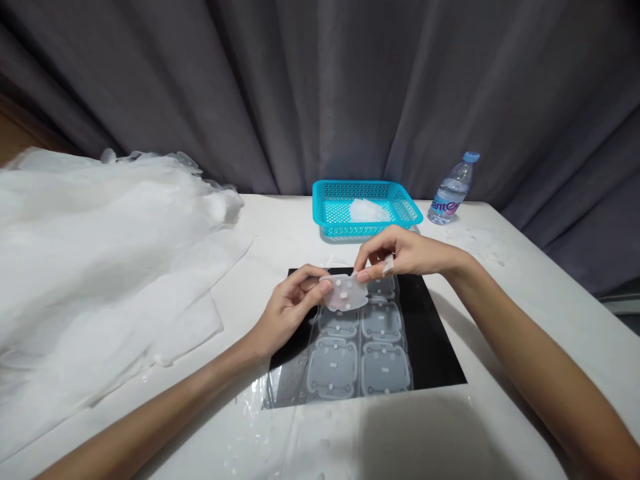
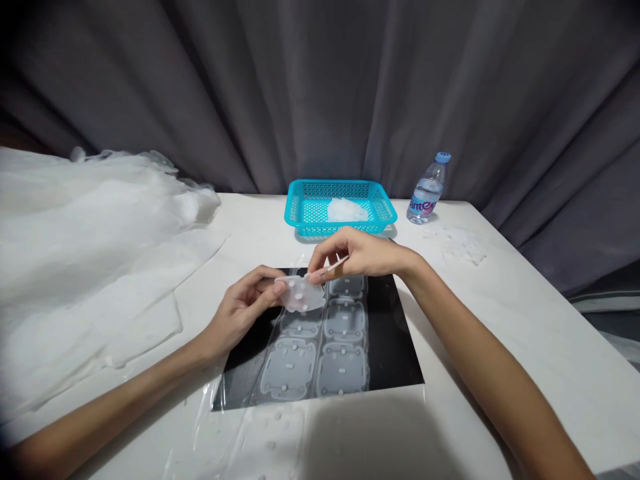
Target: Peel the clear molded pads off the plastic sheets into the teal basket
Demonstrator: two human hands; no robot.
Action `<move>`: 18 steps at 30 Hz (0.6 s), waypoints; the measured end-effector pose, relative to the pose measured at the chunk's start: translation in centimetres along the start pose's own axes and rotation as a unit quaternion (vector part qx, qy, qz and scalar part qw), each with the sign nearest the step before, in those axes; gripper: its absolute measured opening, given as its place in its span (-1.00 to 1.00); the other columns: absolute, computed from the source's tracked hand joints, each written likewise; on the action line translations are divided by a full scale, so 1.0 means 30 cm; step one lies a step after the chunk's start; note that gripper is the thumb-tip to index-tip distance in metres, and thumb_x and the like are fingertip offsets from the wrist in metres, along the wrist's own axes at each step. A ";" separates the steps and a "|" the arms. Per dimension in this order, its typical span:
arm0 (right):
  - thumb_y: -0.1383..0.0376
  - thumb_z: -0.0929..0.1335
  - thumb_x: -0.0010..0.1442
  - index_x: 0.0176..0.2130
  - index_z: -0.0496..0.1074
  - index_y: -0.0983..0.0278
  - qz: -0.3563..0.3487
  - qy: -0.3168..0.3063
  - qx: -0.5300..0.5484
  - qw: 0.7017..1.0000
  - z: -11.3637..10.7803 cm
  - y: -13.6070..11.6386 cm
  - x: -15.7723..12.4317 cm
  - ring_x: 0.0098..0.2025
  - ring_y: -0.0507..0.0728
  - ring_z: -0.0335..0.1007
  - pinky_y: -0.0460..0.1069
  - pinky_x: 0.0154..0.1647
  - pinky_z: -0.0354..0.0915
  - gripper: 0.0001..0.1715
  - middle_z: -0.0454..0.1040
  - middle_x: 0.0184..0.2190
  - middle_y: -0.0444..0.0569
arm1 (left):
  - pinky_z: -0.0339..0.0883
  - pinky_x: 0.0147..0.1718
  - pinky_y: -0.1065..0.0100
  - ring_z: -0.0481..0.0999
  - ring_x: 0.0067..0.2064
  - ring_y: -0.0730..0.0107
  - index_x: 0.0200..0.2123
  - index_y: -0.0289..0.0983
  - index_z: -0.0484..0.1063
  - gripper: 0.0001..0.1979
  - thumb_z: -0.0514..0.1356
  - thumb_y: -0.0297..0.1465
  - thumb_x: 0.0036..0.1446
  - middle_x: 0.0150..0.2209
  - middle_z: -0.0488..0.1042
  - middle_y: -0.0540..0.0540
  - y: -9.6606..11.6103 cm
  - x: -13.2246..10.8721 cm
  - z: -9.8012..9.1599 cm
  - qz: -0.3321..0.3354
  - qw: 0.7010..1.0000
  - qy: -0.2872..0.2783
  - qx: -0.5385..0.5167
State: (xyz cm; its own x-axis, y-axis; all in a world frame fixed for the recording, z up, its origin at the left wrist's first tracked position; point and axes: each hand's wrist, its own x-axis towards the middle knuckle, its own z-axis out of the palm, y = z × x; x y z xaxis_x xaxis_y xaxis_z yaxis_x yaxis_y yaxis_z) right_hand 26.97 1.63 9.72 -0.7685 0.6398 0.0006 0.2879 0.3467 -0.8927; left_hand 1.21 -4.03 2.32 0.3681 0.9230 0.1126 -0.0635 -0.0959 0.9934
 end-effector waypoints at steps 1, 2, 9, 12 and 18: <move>0.14 0.54 0.21 -0.26 0.66 0.29 -0.002 0.002 -0.003 1.000 0.001 -0.004 0.001 -0.39 0.00 0.29 -0.06 -0.36 0.18 -0.75 0.59 -0.37 -0.10 | 0.36 -0.36 0.48 0.50 -0.39 0.49 -0.18 -0.25 0.51 -0.72 0.35 -0.14 0.29 -0.45 0.53 0.04 -0.002 -0.001 -0.003 0.000 1.000 0.002 0.010; 0.14 0.53 0.21 -0.26 0.67 0.29 -0.004 0.002 -0.004 1.000 0.001 -0.007 0.002 -0.42 -0.01 0.24 -0.06 -0.38 0.15 -0.75 0.58 -0.39 -0.11 | 0.35 -0.36 0.49 0.50 -0.38 0.48 -0.18 -0.24 0.52 -0.73 0.35 -0.15 0.29 -0.45 0.53 0.04 -0.004 -0.002 -0.006 -0.001 1.000 0.005 0.019; 0.13 0.57 0.18 -0.24 0.68 0.34 -0.035 0.000 0.009 0.999 0.007 -0.007 0.004 -0.46 -0.04 0.13 -0.08 -0.45 0.10 -0.70 0.58 -0.38 -0.07 | 0.37 -0.30 0.43 0.55 -0.31 0.42 -0.17 -0.23 0.56 -0.75 0.33 -0.16 0.32 -0.37 0.58 -0.02 -0.012 -0.006 -0.012 0.011 0.999 0.001 0.044; 0.15 0.56 0.19 -0.24 0.69 0.34 -0.041 -0.001 0.006 0.999 0.008 -0.010 0.002 -0.45 -0.03 0.15 -0.08 -0.45 0.11 -0.72 0.59 -0.37 -0.05 | 0.37 -0.29 0.44 0.54 -0.30 0.44 -0.18 -0.22 0.58 -0.76 0.33 -0.16 0.32 -0.34 0.58 -0.02 -0.015 -0.004 -0.010 0.016 0.999 0.006 0.048; 0.17 0.57 0.19 -0.24 0.69 0.33 -0.051 0.003 0.000 0.999 0.007 -0.010 0.000 -0.44 -0.03 0.14 -0.08 -0.45 0.11 -0.75 0.58 -0.37 -0.06 | 0.37 -0.24 0.46 0.55 -0.26 0.46 -0.16 -0.20 0.59 -0.79 0.33 -0.18 0.33 -0.30 0.58 -0.01 -0.034 -0.002 -0.019 0.021 0.999 -0.006 0.041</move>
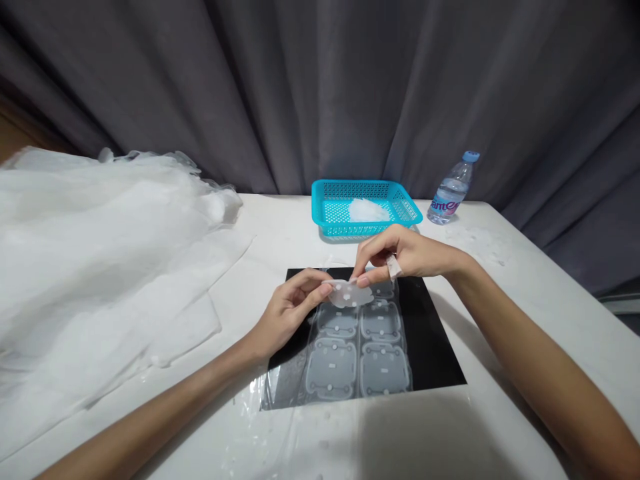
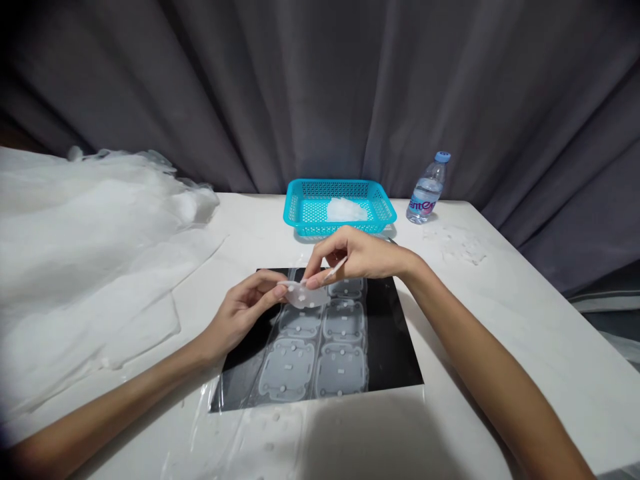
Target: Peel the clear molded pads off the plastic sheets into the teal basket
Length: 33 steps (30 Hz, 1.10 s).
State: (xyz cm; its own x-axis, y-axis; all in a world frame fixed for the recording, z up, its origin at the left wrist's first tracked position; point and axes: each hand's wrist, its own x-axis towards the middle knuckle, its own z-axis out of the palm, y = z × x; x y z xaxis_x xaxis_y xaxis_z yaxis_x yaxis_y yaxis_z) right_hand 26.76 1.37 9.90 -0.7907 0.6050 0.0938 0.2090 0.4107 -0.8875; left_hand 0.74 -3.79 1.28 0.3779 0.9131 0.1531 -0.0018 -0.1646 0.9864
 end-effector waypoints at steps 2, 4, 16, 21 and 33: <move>0.17 0.57 0.19 -0.24 0.70 0.33 -0.006 0.000 0.001 1.000 0.001 0.000 0.000 -0.44 -0.03 0.14 -0.07 -0.45 0.10 -0.75 0.57 -0.37 -0.06 | 0.38 -0.23 0.46 0.55 -0.25 0.46 -0.14 -0.20 0.59 -0.80 0.32 -0.20 0.34 -0.31 0.59 -0.01 -0.006 -0.001 -0.003 0.002 1.000 -0.009 -0.004; 0.18 0.57 0.19 -0.23 0.70 0.34 -0.006 -0.002 0.002 1.000 0.002 -0.001 0.001 -0.44 -0.03 0.14 -0.07 -0.45 0.10 -0.74 0.57 -0.38 -0.05 | 0.38 -0.23 0.46 0.55 -0.25 0.47 -0.14 -0.20 0.58 -0.81 0.31 -0.21 0.35 -0.30 0.60 0.00 -0.006 -0.001 -0.004 0.001 1.000 -0.014 -0.004; 0.23 0.54 0.23 -0.22 0.63 0.35 0.002 0.011 0.039 0.999 0.022 -0.023 0.000 -0.52 -0.09 0.10 -0.11 -0.52 0.04 -0.79 0.45 -0.49 -0.19 | 0.43 -0.31 0.53 0.59 -0.33 0.52 -0.25 -0.23 0.59 -0.89 0.33 -0.33 0.34 -0.34 0.64 0.00 0.087 -0.028 0.036 0.017 0.999 -0.011 0.030; 0.28 0.54 0.24 -0.26 0.61 0.36 -0.012 0.016 0.044 0.999 0.023 -0.042 -0.008 -0.53 -0.11 0.08 -0.12 -0.54 0.02 -0.84 0.46 -0.47 -0.18 | 0.41 -0.39 0.55 0.59 -0.37 0.54 -0.23 -0.21 0.59 -0.90 0.30 -0.36 0.37 -0.34 0.67 0.01 0.121 -0.040 0.049 0.039 0.998 -0.019 0.043; 0.31 0.53 0.23 -0.24 0.60 0.38 -0.002 0.014 0.076 0.997 0.024 -0.069 -0.015 -0.54 -0.11 0.12 -0.14 -0.54 0.07 -0.85 0.50 -0.44 -0.15 | 0.42 -0.37 0.45 0.57 -0.39 0.45 -0.07 -0.22 0.53 -0.84 0.30 -0.28 0.37 -0.40 0.63 0.00 0.122 -0.053 0.056 0.003 0.999 -0.021 -0.027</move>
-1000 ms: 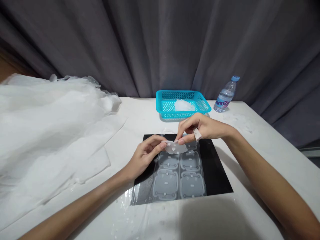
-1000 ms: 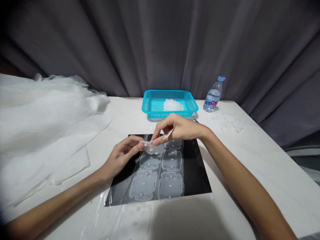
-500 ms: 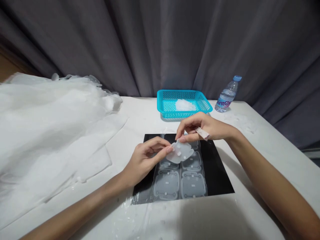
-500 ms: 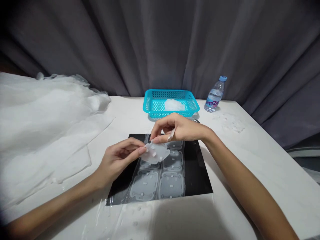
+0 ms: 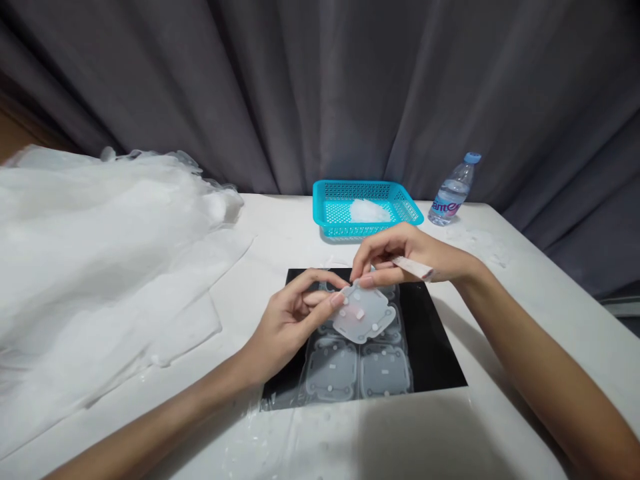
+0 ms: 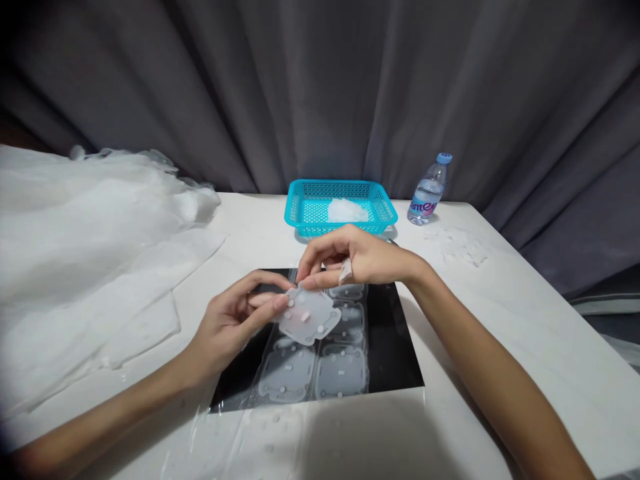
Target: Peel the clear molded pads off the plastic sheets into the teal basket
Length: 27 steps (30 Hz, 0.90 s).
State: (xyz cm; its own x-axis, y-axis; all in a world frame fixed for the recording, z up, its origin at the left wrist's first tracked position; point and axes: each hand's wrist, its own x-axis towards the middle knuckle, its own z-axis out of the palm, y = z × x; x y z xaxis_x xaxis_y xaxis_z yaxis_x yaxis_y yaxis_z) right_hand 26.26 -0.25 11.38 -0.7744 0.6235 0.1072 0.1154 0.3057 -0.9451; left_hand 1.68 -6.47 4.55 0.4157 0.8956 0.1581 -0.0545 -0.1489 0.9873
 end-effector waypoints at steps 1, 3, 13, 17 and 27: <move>0.30 0.53 0.23 -0.22 0.61 0.38 0.007 0.003 0.002 1.000 -0.001 0.004 0.002 -0.53 -0.10 0.14 -0.14 -0.53 0.09 -0.84 0.51 -0.44 -0.15 | 0.42 -0.37 0.43 0.57 -0.39 0.44 -0.04 -0.21 0.52 -0.82 0.29 -0.27 0.38 -0.41 0.63 0.00 -0.002 0.001 -0.001 -0.011 1.000 -0.001 -0.005; 0.28 0.53 0.22 -0.18 0.63 0.37 0.021 0.004 -0.003 1.000 -0.005 0.013 0.004 -0.48 -0.07 0.23 -0.12 -0.49 0.14 -0.81 0.53 -0.42 -0.12 | 0.43 -0.37 0.40 0.57 -0.40 0.41 -0.03 -0.21 0.50 -0.79 0.29 -0.24 0.38 -0.41 0.62 0.01 -0.009 0.004 -0.005 -0.026 1.000 -0.002 -0.005; 0.15 0.47 0.22 -0.21 0.60 0.33 0.028 0.243 -0.176 0.953 -0.230 0.159 0.065 -0.24 0.12 0.45 0.00 -0.19 0.33 -0.72 0.58 -0.31 -0.03 | 0.29 0.31 -0.05 0.44 0.30 0.03 0.28 -0.14 0.22 -0.43 0.29 -0.08 0.33 0.26 0.44 -0.26 -0.106 0.057 0.015 0.013 0.961 -0.111 0.254; 0.15 0.37 0.31 -0.27 0.58 0.33 0.101 0.361 -0.300 0.877 -0.362 0.260 0.097 -0.18 0.23 0.46 0.09 -0.08 0.35 -0.69 0.53 -0.26 0.07 | 0.14 0.40 -0.15 0.23 0.45 -0.09 0.42 -0.17 0.18 -0.26 0.24 0.03 0.33 0.45 0.23 -0.29 -0.130 0.087 0.014 0.080 0.890 -0.216 0.394; -0.32 -0.04 0.42 -0.15 0.51 0.29 0.028 0.320 -0.126 0.939 -0.067 0.249 -0.172 -0.33 0.11 0.48 0.02 -0.18 0.41 -0.06 0.49 -0.33 0.00 | 0.00 0.45 -0.17 0.09 0.52 -0.11 0.48 -0.20 0.11 -0.21 0.15 0.08 0.37 0.50 0.15 -0.27 -0.142 0.095 -0.003 0.094 0.846 -0.222 0.475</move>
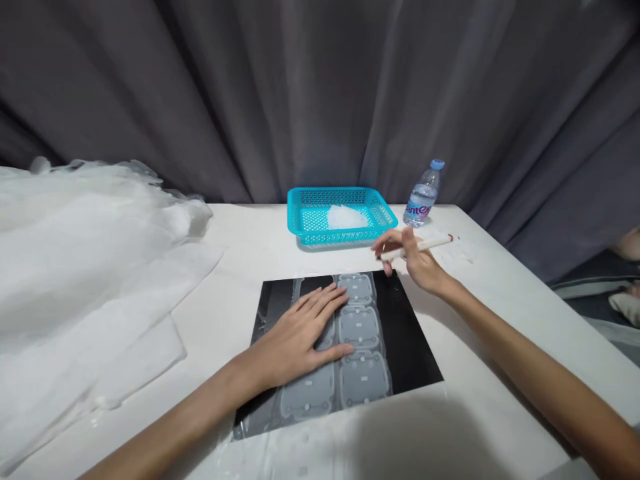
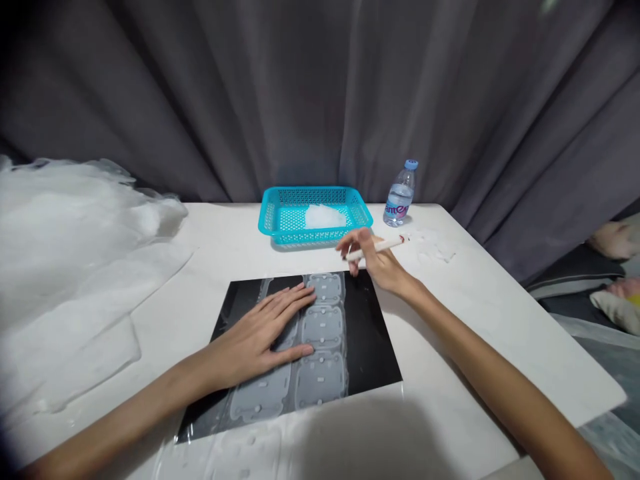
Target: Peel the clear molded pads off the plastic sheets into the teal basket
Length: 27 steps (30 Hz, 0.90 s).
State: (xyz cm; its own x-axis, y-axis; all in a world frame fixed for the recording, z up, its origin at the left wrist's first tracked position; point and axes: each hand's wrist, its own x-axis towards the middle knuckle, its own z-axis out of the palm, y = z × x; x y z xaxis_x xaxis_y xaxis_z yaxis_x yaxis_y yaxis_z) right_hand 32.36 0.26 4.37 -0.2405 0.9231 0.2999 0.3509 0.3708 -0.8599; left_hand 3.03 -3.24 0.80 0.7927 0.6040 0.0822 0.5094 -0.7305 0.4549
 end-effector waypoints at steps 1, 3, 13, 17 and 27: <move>-0.33 -0.01 0.41 -0.15 0.50 0.30 0.021 -0.043 0.042 0.998 0.007 -0.011 -0.045 -0.40 0.09 0.48 0.00 -0.25 0.41 -0.07 0.48 -0.39 -0.03 | 0.03 0.44 -0.15 0.12 0.51 -0.09 0.44 -0.20 0.19 -0.26 0.16 0.06 0.37 0.47 0.23 -0.26 -0.002 0.015 -0.005 0.004 1.000 0.012 -0.005; -0.27 0.12 0.44 -0.17 0.51 0.32 0.048 -0.100 0.073 0.991 0.019 -0.025 -0.113 -0.43 0.09 0.52 0.00 -0.27 0.43 -0.20 0.50 -0.41 -0.04 | 0.11 0.42 -0.09 0.18 0.48 -0.02 0.35 -0.17 0.32 -0.42 0.16 -0.01 0.41 0.40 0.34 -0.21 -0.009 0.051 -0.012 0.019 0.999 0.034 -0.021; 0.11 0.45 0.34 -0.13 0.59 0.24 0.049 -0.144 0.006 0.988 0.053 0.001 -0.192 -0.19 0.12 0.56 -0.01 -0.12 0.46 -0.75 0.57 -0.16 0.00 | 0.25 0.34 -0.06 0.39 0.37 -0.06 0.35 -0.09 0.37 -0.41 0.24 -0.02 0.35 0.46 0.26 -0.17 -0.040 0.116 0.013 0.055 0.997 0.016 -0.043; 0.15 0.44 0.37 -0.19 0.59 0.26 0.022 -0.137 -0.037 0.990 0.048 -0.009 -0.188 -0.20 0.11 0.55 0.00 -0.09 0.43 -0.78 0.60 -0.20 -0.01 | 0.27 0.30 -0.08 0.49 0.27 -0.07 0.27 -0.11 0.46 -0.47 0.29 -0.05 0.32 0.37 0.40 -0.18 -0.026 0.116 0.006 0.071 0.996 0.052 -0.033; 0.18 0.41 0.41 -0.14 0.59 0.22 -0.051 -0.139 -0.084 0.985 0.056 0.010 -0.185 -0.03 0.20 0.55 0.09 0.12 0.36 -0.82 0.65 -0.12 0.00 | 0.27 0.29 -0.07 0.48 0.28 -0.09 0.06 -0.18 0.61 -0.46 0.29 0.08 0.24 0.36 0.41 -0.20 -0.028 0.120 0.014 0.036 0.997 0.062 0.006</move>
State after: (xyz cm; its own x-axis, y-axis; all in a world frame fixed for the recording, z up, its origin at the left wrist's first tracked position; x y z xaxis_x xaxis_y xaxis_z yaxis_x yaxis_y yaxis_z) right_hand 32.28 -4.91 1.76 -0.5126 0.8253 0.2370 0.4514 0.4938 -0.7433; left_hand 5.59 -0.60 0.36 0.7797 0.5849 0.2236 0.4582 -0.7763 0.4329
